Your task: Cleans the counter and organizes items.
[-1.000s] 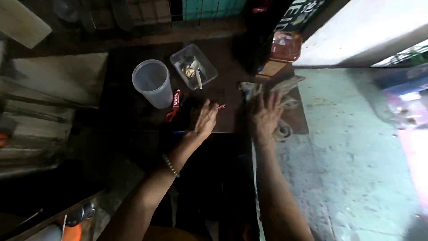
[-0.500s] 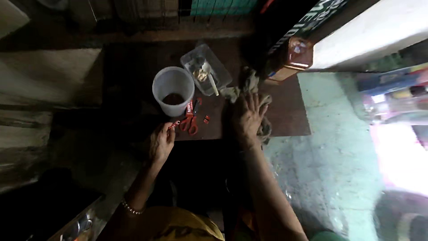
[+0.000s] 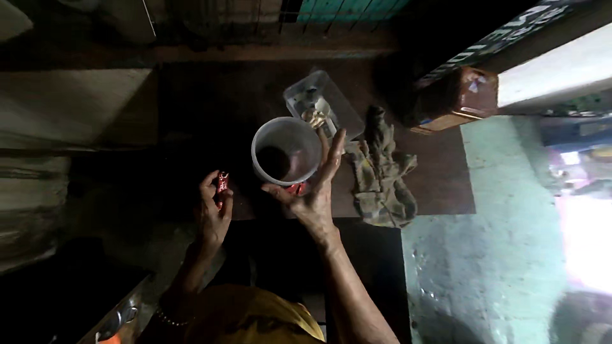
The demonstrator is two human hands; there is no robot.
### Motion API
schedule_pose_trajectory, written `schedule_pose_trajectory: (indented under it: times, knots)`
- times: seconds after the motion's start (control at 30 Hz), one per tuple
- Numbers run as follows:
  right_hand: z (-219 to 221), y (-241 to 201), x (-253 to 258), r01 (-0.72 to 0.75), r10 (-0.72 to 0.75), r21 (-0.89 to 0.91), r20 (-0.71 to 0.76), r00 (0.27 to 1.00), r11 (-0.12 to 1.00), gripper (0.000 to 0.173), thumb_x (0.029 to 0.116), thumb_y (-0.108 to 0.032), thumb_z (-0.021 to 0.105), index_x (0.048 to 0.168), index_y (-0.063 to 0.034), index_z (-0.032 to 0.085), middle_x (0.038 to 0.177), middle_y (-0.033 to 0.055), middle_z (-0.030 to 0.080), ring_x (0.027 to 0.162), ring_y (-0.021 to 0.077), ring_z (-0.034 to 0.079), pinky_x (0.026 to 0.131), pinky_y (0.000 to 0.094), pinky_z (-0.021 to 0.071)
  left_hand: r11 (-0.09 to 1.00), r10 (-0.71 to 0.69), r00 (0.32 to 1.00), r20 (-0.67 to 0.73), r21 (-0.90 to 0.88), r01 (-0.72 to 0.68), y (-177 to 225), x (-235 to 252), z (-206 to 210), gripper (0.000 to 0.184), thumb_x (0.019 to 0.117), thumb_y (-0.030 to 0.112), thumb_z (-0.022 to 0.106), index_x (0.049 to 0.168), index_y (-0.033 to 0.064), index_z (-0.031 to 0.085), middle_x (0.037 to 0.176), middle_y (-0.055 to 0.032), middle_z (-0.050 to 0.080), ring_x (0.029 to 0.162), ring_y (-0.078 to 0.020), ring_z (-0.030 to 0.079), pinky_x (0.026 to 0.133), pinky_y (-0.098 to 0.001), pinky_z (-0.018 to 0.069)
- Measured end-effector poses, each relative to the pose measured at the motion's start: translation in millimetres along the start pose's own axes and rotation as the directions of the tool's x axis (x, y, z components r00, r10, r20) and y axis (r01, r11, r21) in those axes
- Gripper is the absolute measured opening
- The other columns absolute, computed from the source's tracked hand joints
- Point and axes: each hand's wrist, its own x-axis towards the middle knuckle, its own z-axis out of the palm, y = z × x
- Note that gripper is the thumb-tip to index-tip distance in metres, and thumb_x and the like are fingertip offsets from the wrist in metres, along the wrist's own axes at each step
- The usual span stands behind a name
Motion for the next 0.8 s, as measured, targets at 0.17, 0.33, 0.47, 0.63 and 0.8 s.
schedule_pose_trajectory:
  times: [0.17, 0.33, 0.47, 0.63, 0.8]
  knots:
    - [22, 11, 6, 0.149, -0.148, 0.028, -0.04, 0.988, 0.988, 0.128, 0.0641, -0.032, 0.094, 0.159, -0.0061, 0.012, 0.156, 0.0177, 0.04, 0.141, 0.0163, 0.046, 0.117, 0.0353, 0.0424, 0.994, 0.006, 0.998, -0.069, -0.107, -0.013, 1, -12, 5, 0.065, 0.099, 0.007, 0.057, 0.154, -0.0006, 0.022, 0.103, -0.0103, 0.071, 0.073, -0.0119, 0.069, 0.064, -0.0291, 0.0599]
    - [32, -7, 40, 0.218, -0.217, 0.125, -0.021, 0.976, 0.968, 0.126, 0.0672, -0.026, 0.093, 0.16, -0.0075, 0.01, 0.157, 0.0174, 0.037, 0.144, 0.0197, 0.043, 0.118, 0.0377, 0.0416, 0.991, -0.051, 0.994, -0.097, -0.13, 0.038, 5, -20, -1, 0.043, 0.1016, 0.006, 0.052, 0.139, -0.0103, 0.036, 0.107, -0.0121, 0.07, 0.072, -0.0075, 0.067, 0.062, -0.0248, 0.0581]
    - [15, -23, 68, 0.099, -0.095, 0.183, -0.031, 0.995, 0.978, 0.131, 0.0637, -0.008, 0.092, 0.162, -0.0066, 0.006, 0.161, 0.0212, 0.033, 0.138, 0.0292, 0.049, 0.106, 0.041, 0.0531, 0.993, 0.081, 0.995, 0.064, 0.081, -0.086, 22, -14, 7, 0.031, 0.1039, 0.01, 0.046, 0.122, -0.0061, 0.064, 0.103, -0.0151, 0.07, 0.077, -0.0115, 0.068, 0.069, -0.0268, 0.0585]
    - [-63, -31, 70, 0.139, -0.116, 0.22, -0.118, 0.986, 0.965, 0.126, 0.0668, -0.01, 0.09, 0.161, -0.0066, 0.007, 0.155, 0.0195, 0.041, 0.137, 0.0267, 0.051, 0.108, 0.0417, 0.0529, 0.939, 0.197, 0.972, 0.13, 0.262, -0.225, 56, 1, 49, 0.031, 0.1021, 0.021, 0.056, 0.119, -0.0005, 0.071, 0.106, -0.021, 0.071, 0.085, -0.0274, 0.072, 0.074, -0.0409, 0.0601]
    - [-203, 15, 29, 0.131, -0.238, -0.284, -0.384, 0.892, 0.95, 0.129, 0.0722, -0.026, 0.092, 0.159, 0.0003, 0.001, 0.162, 0.0207, 0.028, 0.141, 0.0307, 0.047, 0.114, 0.048, 0.0485, 0.89, -0.033, 0.95, 0.309, 0.441, -0.112, 91, 13, 86, 0.059, 0.0985, 0.051, 0.061, 0.137, 0.0068, 0.062, 0.127, -0.0209, 0.065, 0.096, -0.0386, 0.07, 0.079, -0.0613, 0.0542]
